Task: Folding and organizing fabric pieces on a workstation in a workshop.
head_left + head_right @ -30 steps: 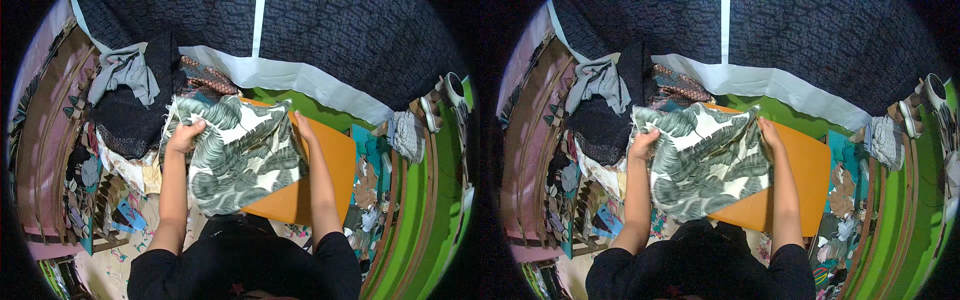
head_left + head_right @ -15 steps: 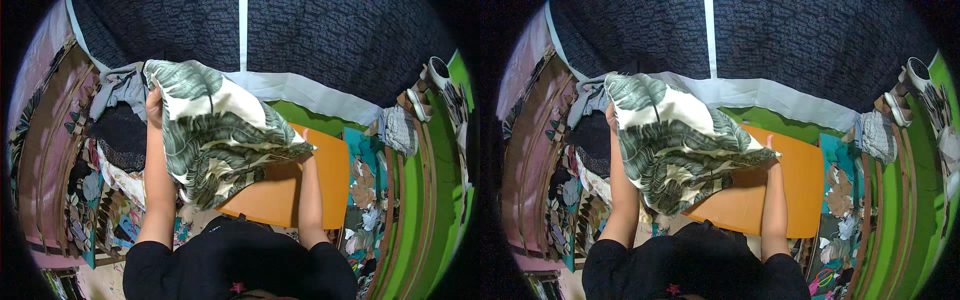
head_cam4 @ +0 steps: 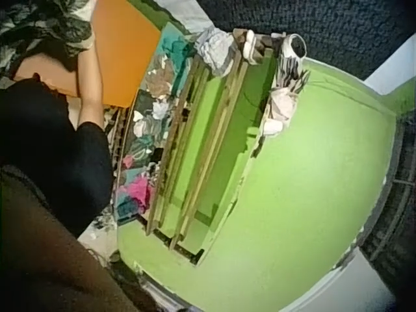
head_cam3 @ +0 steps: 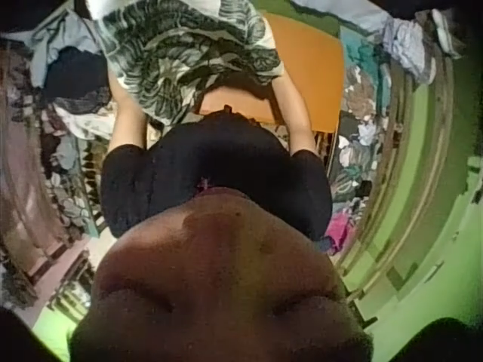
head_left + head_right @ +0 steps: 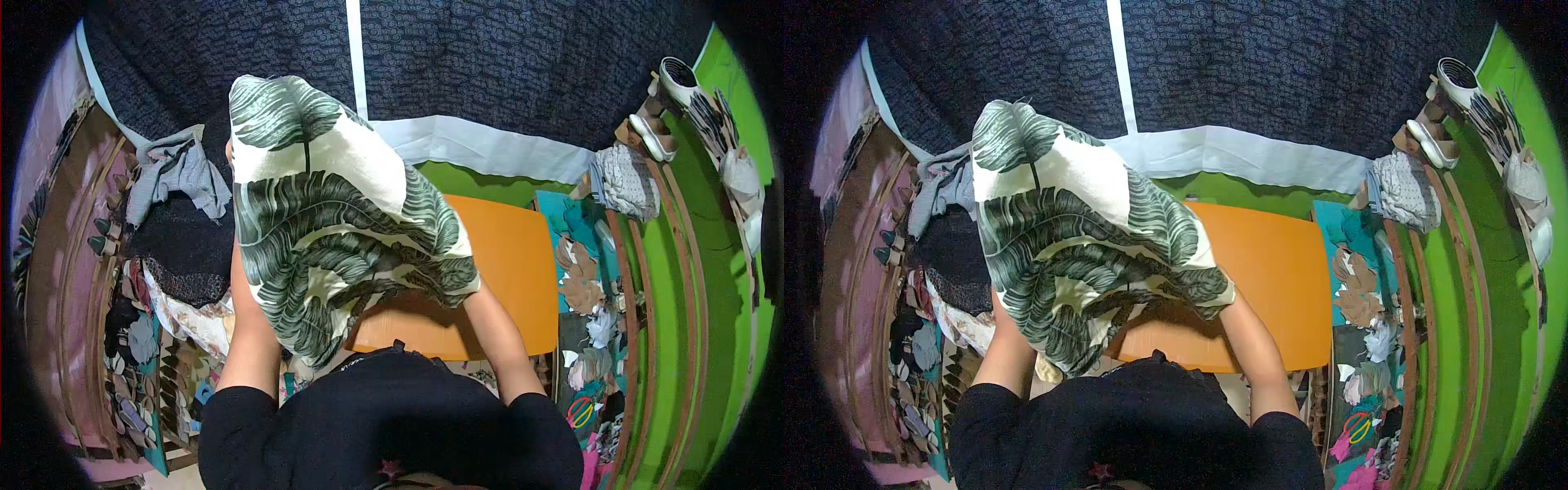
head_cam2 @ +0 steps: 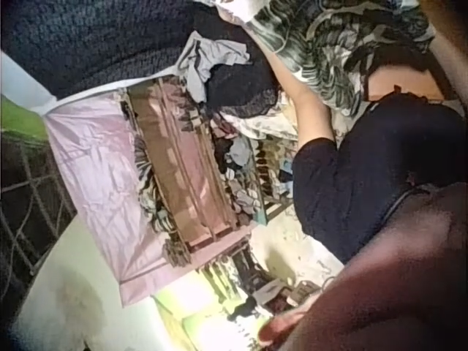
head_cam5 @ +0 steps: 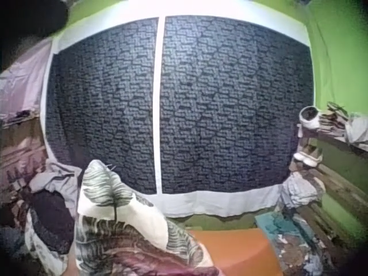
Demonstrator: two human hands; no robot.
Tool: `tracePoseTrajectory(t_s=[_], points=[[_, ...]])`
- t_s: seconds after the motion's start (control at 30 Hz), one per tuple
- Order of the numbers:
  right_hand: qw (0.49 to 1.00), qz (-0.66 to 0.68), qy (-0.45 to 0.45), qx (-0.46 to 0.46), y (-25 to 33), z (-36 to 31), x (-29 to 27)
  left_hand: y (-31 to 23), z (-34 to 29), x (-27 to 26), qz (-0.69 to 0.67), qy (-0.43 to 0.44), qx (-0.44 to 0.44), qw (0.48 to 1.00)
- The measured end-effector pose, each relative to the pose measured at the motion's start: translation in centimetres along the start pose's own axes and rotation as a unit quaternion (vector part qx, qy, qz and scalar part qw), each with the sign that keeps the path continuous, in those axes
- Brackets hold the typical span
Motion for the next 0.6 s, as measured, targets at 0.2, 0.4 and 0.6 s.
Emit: tracePoseTrajectory(t_s=[0.2, 0.4, 0.6], points=[[0.990, 0.095, 0.028, -0.097, 2.4, -0.8, -0.9, -2.8, 12.0, -7.1, 0.009, -0.004, -0.007, 1.000], [0.961, 0.192, 0.050, -0.193, 8.4, -2.1, -5.6, -1.4, 11.9, -10.1, 0.112, -0.116, -0.098, 0.982], [0.955, 0.247, 0.087, -0.142, 8.7, -5.1, -6.7, 0.6, 10.2, -14.1, 0.151, -0.179, -0.179, 0.955]])
Point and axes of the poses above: each hand's wrist, its own z-axis towards the middle knuckle, its own x-axis out of the palm, y = z × x, the point moved 5 cm from there along z, towards the middle knuckle, and after that the axes turned 9 degrees about z, right-handed, at the moved point
